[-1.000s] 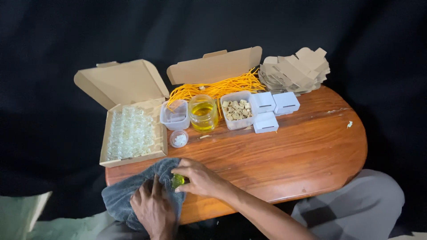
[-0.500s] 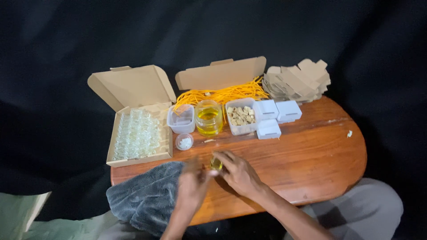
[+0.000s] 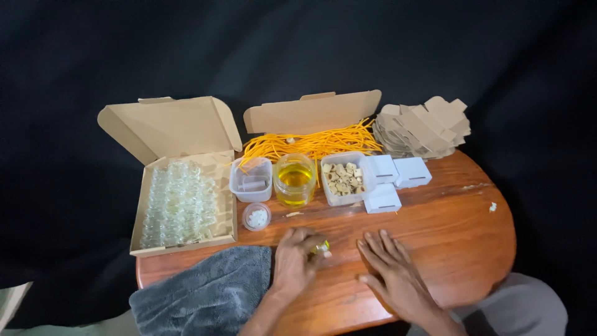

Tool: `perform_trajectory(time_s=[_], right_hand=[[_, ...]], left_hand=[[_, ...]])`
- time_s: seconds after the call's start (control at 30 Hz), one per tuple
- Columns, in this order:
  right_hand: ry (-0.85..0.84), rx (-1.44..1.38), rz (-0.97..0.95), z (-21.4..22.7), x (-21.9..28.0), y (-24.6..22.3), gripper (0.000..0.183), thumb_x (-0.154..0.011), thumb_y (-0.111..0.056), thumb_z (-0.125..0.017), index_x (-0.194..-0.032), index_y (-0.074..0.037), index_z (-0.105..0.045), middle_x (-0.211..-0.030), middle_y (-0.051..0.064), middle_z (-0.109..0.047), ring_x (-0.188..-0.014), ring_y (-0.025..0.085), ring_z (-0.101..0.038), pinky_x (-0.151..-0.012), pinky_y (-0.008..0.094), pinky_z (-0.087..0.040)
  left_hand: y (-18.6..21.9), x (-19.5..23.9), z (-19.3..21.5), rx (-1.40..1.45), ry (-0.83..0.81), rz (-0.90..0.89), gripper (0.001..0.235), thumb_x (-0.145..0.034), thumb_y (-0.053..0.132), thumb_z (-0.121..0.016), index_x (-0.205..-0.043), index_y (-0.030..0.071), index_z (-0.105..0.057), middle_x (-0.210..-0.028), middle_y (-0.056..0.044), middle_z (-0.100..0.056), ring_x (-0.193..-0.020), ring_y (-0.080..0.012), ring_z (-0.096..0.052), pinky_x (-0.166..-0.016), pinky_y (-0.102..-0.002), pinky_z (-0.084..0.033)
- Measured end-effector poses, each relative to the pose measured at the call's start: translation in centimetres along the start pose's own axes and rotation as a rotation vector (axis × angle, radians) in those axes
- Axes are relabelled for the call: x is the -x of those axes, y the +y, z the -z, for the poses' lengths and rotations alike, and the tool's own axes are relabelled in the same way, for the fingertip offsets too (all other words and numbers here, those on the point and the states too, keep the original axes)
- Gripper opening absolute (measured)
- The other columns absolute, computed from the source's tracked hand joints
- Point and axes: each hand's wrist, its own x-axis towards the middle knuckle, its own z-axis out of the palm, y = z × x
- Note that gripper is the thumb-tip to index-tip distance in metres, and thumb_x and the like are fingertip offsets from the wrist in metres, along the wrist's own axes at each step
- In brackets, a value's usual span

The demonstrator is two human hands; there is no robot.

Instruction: Assembling small perfume bottles by attaching caps with strings and folding cardboard packaging boxes.

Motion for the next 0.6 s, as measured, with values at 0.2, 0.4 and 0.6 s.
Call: perform_trajectory(time_s=[0.2,0.4,0.6], right_hand=[[-0.010,0.040,0.171,-0.2,0.9,-0.1,0.086,-0.091,-0.055,-0.072,-0.154,-0.006,-0.040,-0.165,0.019,-0.033,-0.153,0.034,-0.029,-0.125,0.048,-0.023],[-0.054,-0.590,-0.133,6.5,-3.6,-2.7,0.036,-0.088,-0.038,-0.075,-0.119,-0.020,-0.079,-0.075,-0.009,-0.083,-0.052,0.002,-0.063,-0.051,0.025,-0.050],[0.140,-0.361,-0.009,5.8,-6.4,-4.3,0.028,-0.105,-0.030,-0.049,-0.086,-0.011,-0.058,-0.066,0.006,-0.052,-0.059,0.023,-0.055,-0.060,0.039,-0.042]], left_hand=[[-0.6,-0.1,-0.6,-0.044,0.021,-0.005,0.036,-0.077,0.012,-0.073,-0.113,0.013,-0.077,-0.105,-0.002,-0.073,-0.094,-0.0282,-0.057,-0.087,-0.038,-0.048],[0.8,-0.3,0.3,-0.044,0.046,-0.022,0.030,-0.085,0.018,-0.068,-0.114,0.013,-0.072,-0.106,-0.005,-0.078,-0.093,-0.0261,-0.059,-0.083,-0.037,-0.046],[1.1,-0.2,0.8,-0.036,0.071,-0.084,0.031,-0.080,0.012,-0.073,-0.111,0.010,-0.074,-0.106,-0.004,-0.073,-0.100,-0.0269,-0.058,-0.092,-0.037,-0.046]])
